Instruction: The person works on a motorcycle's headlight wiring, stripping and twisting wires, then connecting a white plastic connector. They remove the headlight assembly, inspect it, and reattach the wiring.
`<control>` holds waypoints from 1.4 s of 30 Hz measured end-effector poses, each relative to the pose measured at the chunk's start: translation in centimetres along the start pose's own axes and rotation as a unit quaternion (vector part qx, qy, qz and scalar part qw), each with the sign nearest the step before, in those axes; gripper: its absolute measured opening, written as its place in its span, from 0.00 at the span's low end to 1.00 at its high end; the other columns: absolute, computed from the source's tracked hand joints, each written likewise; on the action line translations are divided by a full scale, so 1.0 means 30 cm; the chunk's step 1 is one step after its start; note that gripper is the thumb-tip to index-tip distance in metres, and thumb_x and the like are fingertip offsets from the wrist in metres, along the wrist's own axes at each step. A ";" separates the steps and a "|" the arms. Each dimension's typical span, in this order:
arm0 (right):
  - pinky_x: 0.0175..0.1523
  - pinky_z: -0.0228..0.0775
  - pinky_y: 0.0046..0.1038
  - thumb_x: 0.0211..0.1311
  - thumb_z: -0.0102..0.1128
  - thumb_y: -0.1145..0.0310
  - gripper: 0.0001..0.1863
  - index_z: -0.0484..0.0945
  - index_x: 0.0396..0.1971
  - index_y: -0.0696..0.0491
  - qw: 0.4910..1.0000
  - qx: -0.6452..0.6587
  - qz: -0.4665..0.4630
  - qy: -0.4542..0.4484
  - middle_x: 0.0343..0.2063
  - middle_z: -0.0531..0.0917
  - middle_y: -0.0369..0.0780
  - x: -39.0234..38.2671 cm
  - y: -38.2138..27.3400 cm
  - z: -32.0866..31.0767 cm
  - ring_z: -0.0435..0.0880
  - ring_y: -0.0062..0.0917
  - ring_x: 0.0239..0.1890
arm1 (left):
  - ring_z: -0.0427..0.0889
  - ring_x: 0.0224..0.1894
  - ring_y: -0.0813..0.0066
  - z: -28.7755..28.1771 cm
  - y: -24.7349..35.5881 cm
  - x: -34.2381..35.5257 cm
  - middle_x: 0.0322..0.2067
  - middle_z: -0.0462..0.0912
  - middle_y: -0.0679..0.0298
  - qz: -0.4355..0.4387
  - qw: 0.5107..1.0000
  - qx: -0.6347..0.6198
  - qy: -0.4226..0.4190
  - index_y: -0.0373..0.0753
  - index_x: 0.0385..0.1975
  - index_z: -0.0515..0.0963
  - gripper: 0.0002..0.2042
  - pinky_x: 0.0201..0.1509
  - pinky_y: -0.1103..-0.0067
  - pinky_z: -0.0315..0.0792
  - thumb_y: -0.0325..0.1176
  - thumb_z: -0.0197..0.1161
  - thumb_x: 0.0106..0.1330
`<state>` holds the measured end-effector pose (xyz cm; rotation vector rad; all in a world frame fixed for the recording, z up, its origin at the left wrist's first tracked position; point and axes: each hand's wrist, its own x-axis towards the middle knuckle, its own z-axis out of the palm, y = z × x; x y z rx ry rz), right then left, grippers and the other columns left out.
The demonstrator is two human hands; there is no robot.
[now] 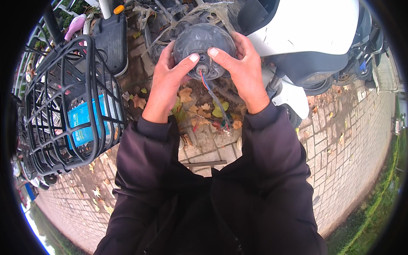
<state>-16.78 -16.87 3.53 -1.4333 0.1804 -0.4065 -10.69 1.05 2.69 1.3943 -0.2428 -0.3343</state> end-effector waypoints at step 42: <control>0.54 0.80 0.25 0.61 0.74 0.78 0.33 0.70 0.65 0.63 0.999 0.000 0.000 -0.049 0.54 0.83 0.45 -0.035 0.032 0.058 0.85 0.22 0.48 | 0.82 0.58 0.56 -0.026 -0.002 0.022 0.57 0.78 0.49 -0.170 0.932 -0.319 0.016 0.34 0.64 0.69 0.32 0.61 0.56 0.80 0.54 0.62 0.73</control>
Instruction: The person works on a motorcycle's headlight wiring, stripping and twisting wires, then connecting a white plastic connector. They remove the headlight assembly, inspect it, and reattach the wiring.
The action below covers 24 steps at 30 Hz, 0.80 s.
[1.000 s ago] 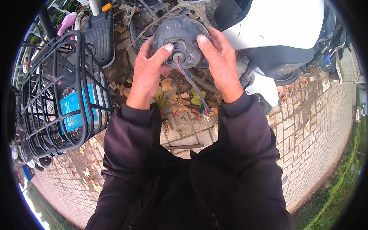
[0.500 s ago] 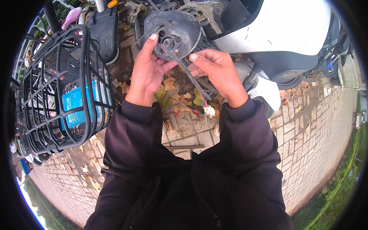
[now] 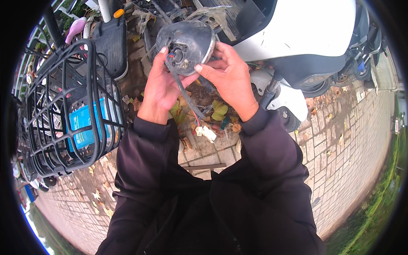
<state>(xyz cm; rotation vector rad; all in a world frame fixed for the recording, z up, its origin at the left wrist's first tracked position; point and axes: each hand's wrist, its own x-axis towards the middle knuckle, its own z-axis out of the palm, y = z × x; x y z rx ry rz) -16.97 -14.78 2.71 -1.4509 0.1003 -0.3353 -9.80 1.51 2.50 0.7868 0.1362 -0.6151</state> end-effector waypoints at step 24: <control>0.45 0.78 0.22 0.66 0.68 0.81 0.14 0.79 0.49 0.61 0.996 -0.056 -0.065 0.029 0.39 0.85 0.37 -0.024 -0.039 -0.003 0.86 0.18 0.38 | 0.85 0.57 0.52 -0.014 0.001 -0.003 0.56 0.81 0.46 -0.065 0.995 -0.062 -0.041 0.31 0.64 0.70 0.30 0.63 0.60 0.83 0.55 0.53 0.78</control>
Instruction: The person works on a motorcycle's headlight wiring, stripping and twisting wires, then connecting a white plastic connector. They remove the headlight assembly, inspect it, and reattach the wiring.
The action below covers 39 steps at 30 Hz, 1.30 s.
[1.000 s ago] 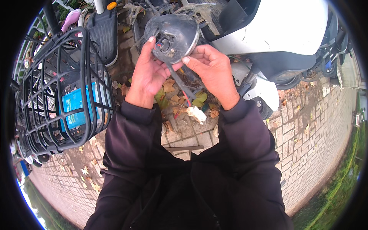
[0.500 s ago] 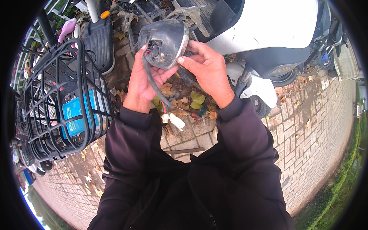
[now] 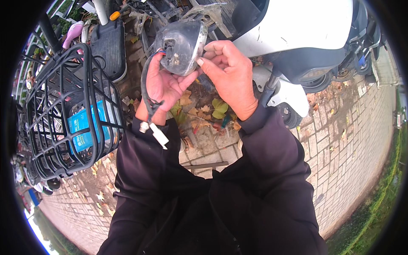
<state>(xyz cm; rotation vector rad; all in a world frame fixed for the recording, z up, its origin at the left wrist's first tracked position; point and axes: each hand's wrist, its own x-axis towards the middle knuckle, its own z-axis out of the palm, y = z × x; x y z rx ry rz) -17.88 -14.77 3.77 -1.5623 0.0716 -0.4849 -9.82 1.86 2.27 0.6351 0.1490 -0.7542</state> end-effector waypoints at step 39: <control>0.47 0.79 0.20 0.59 0.70 0.85 0.11 0.79 0.38 0.59 0.988 -0.123 -0.089 -0.034 0.36 0.82 0.34 0.002 0.025 0.017 0.84 0.15 0.39 | 0.82 0.61 0.59 -0.015 -0.020 -0.007 0.61 0.79 0.53 -0.046 0.997 -0.067 -0.007 0.37 0.67 0.67 0.32 0.67 0.58 0.77 0.59 0.53 0.77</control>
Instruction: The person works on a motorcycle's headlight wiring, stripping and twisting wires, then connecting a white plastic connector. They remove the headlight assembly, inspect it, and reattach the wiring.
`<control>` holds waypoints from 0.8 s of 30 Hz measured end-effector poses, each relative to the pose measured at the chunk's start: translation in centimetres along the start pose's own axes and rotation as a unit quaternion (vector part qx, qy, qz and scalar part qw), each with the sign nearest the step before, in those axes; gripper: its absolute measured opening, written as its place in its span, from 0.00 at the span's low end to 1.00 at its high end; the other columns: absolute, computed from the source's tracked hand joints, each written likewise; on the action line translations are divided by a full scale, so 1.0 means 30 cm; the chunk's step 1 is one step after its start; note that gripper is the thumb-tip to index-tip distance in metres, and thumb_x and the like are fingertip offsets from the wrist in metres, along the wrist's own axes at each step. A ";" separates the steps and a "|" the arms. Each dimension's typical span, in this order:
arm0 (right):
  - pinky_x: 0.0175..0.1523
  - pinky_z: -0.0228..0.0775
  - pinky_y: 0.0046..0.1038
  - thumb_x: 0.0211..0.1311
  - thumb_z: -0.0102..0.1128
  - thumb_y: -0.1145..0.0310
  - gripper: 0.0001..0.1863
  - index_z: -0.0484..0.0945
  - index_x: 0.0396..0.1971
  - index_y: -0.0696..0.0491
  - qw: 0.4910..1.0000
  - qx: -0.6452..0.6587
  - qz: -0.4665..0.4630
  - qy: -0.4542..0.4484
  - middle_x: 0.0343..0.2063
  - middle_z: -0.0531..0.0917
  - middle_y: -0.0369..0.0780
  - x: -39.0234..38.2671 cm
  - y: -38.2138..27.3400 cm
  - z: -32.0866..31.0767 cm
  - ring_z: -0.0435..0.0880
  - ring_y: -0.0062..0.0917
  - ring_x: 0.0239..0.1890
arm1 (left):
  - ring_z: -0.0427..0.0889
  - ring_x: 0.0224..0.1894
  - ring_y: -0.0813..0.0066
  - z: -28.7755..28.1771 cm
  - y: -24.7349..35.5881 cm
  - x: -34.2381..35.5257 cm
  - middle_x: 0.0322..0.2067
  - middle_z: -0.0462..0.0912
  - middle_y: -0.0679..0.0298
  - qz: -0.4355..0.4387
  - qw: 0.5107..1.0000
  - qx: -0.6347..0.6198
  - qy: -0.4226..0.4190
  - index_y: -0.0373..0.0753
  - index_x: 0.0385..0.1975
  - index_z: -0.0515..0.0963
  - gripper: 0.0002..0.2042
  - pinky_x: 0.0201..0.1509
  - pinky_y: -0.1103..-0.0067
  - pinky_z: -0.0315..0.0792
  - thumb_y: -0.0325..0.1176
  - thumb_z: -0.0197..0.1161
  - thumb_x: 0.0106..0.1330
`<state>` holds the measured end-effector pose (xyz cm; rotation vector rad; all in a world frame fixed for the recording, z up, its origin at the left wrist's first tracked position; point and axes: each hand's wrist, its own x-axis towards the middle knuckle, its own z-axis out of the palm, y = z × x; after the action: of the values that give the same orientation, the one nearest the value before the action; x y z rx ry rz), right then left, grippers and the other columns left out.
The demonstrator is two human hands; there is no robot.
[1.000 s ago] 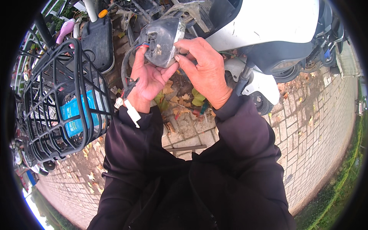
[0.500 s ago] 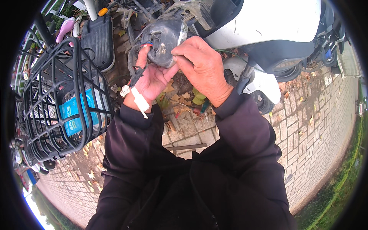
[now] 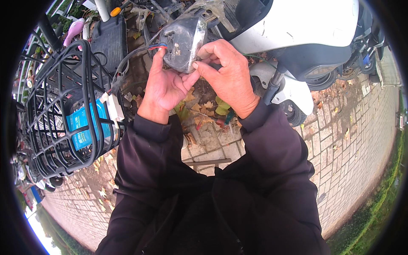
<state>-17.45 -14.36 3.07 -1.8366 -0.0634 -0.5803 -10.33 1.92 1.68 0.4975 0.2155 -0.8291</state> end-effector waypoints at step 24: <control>0.52 0.80 0.28 0.53 0.76 0.80 0.19 0.80 0.45 0.56 0.999 -0.033 -0.021 0.016 0.43 0.83 0.39 0.011 -0.019 -0.032 0.85 0.24 0.45 | 0.90 0.44 0.49 -0.017 0.025 0.014 0.52 0.84 0.47 -0.029 0.983 0.179 0.039 0.31 0.64 0.70 0.42 0.48 0.64 0.88 0.70 0.51 0.70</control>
<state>-17.69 -15.11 3.94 -1.8926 -0.0616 -0.6480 -9.49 2.31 1.34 0.8655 0.1542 -0.9098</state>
